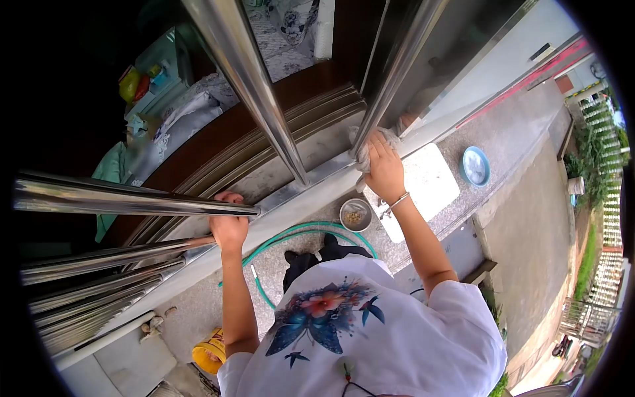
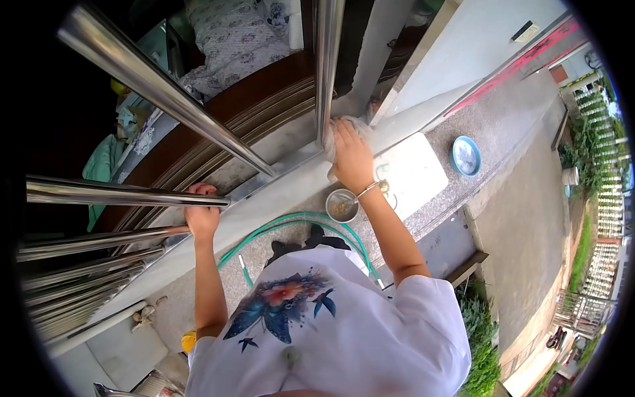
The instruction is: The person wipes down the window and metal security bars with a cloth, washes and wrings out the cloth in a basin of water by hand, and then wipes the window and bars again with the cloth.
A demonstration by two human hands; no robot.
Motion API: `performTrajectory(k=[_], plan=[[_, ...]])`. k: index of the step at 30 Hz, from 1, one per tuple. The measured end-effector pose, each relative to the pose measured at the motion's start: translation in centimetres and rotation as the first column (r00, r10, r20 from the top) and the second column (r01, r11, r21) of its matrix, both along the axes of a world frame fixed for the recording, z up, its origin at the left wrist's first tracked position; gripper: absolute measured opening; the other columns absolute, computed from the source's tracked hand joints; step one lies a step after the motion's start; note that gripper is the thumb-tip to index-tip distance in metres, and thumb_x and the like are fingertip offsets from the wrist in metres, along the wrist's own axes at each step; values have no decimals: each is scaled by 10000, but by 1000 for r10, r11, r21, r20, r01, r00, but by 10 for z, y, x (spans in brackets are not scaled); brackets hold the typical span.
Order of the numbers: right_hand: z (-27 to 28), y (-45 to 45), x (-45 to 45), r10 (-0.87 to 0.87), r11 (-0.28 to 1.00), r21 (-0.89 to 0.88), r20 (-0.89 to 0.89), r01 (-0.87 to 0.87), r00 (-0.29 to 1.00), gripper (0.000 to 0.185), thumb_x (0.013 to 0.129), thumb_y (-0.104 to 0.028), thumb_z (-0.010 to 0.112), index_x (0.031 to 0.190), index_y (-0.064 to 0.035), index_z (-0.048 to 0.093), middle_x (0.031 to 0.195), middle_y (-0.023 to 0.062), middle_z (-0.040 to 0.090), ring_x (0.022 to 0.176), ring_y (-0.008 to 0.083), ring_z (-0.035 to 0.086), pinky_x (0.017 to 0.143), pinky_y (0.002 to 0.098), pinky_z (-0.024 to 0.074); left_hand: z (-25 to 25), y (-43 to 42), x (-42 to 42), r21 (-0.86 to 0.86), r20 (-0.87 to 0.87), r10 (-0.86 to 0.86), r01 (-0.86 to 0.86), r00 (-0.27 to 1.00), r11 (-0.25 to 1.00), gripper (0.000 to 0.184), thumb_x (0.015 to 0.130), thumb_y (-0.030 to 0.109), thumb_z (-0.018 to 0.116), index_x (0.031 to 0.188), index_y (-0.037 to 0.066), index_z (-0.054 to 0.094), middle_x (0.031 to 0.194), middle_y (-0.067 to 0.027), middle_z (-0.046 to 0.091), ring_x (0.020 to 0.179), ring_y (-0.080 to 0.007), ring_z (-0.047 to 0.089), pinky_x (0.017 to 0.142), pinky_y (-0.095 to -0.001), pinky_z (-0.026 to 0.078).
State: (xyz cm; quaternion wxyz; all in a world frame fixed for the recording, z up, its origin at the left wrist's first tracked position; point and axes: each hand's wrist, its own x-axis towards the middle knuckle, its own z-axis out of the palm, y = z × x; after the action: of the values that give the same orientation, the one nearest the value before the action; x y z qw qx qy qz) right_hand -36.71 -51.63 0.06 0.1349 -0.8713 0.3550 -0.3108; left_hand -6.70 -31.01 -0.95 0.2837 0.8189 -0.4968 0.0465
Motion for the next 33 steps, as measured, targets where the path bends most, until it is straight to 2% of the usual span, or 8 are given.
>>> performTrajectory(k=[8,13,16,18,20,23,28,33], plan=[[-16,8,-15,-214,972,-129,-141,197,967,673,688,91,523,1349,19,421,1438,205,391,1304,363,420,1057,388,377,0,1,1,-51,22,-41,42,999,998,123,727,51,610,842,88,632,976,-75,612,896,-309,600,773,-434,468],[-60,42,-62,-122,858,513,202,1,972,535,826,30,577,1348,-5,465,1341,165,524,1190,262,549,957,329,456,-5,2,4,-21,67,-17,18,998,1000,115,740,77,619,853,93,635,1000,-74,610,906,-310,600,777,-448,466],[-47,61,-62,-590,466,876,410,-121,695,418,882,-36,593,1289,7,507,1301,192,552,1248,326,495,932,328,446,-3,3,1,-23,81,-16,17,997,1000,95,760,98,626,855,97,635,1007,-74,606,907,-314,598,779,-456,464],[-25,72,-52,-60,813,550,403,-190,913,458,843,-16,584,1292,8,501,1301,178,540,1208,331,517,976,337,423,-1,0,-1,-26,104,13,-10,994,1000,77,775,107,629,851,98,634,1002,-71,605,904,-312,600,771,-453,467],[24,67,-10,61,997,33,122,-65,991,505,773,6,574,1274,-6,513,1278,144,535,1201,312,510,957,367,426,0,-1,-1,-22,112,9,-6,994,1000,70,783,107,628,852,98,634,999,-68,604,888,-314,603,751,-454,475],[0,55,32,67,988,-123,-228,-97,971,720,645,7,612,1350,-33,467,1370,157,476,1274,316,446,949,393,419,2,-1,-2,-29,97,1,2,995,1000,97,749,87,632,845,104,631,986,-65,601,857,-326,605,725,-457,484],[-3,54,54,24,992,-112,-270,-56,963,596,756,-31,530,1348,-73,481,1387,105,477,1307,254,429,814,359,442,3,-1,-3,-32,22,34,-34,999,999,123,718,76,628,835,111,641,948,-61,617,882,-313,604,764,-459,476],[-21,82,30,188,980,-41,-161,-197,969,723,621,38,592,1326,-103,523,1422,77,454,1340,278,396,912,388,431,-6,5,1,-72,65,-39,44,997,996,142,731,89,623,867,98,662,954,-84,638,947,-335,574,866,-459,433]])
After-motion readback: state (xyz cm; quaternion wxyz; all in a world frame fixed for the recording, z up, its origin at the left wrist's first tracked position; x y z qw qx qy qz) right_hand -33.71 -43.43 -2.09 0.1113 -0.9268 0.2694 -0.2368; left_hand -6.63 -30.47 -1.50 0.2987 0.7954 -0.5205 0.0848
